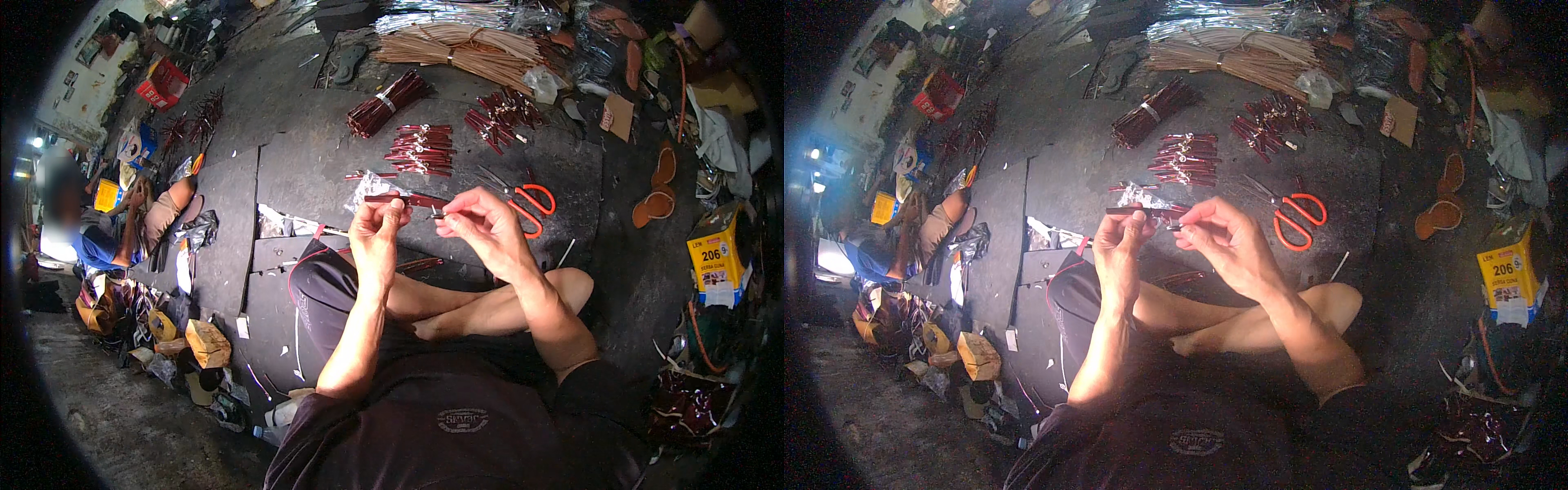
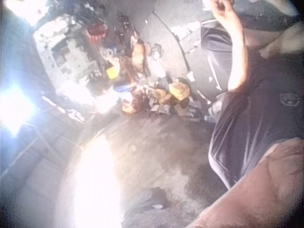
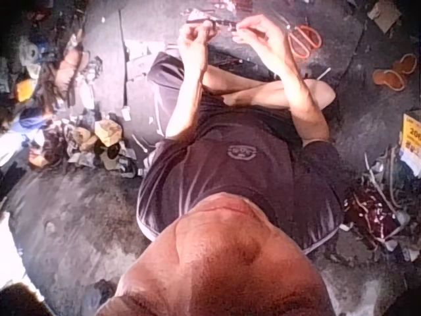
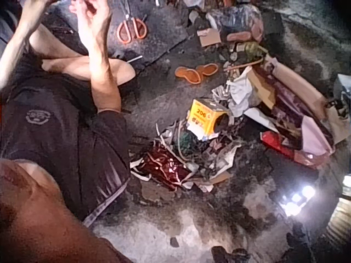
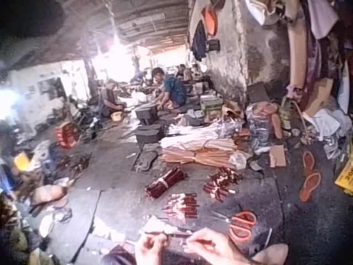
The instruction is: The person sits on the floor and assembles small red sticks by inserting a metal piece into one end. They use scissors to cut the sticks to length and place the assembled pieces into a pile.
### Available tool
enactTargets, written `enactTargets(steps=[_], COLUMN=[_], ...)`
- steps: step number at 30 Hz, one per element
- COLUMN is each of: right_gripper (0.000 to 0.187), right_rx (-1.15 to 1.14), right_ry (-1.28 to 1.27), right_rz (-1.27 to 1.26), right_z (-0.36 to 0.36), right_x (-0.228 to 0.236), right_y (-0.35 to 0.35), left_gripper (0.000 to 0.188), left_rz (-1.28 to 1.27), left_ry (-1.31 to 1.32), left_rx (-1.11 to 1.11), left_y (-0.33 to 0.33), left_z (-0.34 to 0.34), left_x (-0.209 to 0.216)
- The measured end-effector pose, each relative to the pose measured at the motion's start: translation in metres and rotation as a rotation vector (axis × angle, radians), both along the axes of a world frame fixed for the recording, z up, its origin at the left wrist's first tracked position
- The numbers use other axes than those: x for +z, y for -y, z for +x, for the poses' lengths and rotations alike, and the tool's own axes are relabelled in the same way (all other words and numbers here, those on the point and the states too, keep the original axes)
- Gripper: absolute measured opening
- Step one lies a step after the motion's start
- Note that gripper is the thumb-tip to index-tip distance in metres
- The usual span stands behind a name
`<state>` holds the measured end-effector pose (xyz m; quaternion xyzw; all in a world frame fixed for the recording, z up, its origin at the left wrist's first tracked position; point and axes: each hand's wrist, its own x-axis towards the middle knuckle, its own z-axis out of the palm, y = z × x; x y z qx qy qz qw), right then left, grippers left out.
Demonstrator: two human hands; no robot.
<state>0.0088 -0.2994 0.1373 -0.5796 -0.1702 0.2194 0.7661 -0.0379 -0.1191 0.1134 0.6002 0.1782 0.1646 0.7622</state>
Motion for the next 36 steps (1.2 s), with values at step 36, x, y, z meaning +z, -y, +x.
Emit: enactTargets(steps=[36], right_gripper=[0.010], right_rx=[-0.108], right_ry=[0.058], right_rz=[-0.025], right_z=[-0.008], right_x=[-0.010], right_y=[-0.015], left_gripper=[0.018], left_rz=[0.076], left_ry=[0.119], left_rx=[-0.153], left_y=[0.019], left_z=[-0.021], left_x=[0.028])
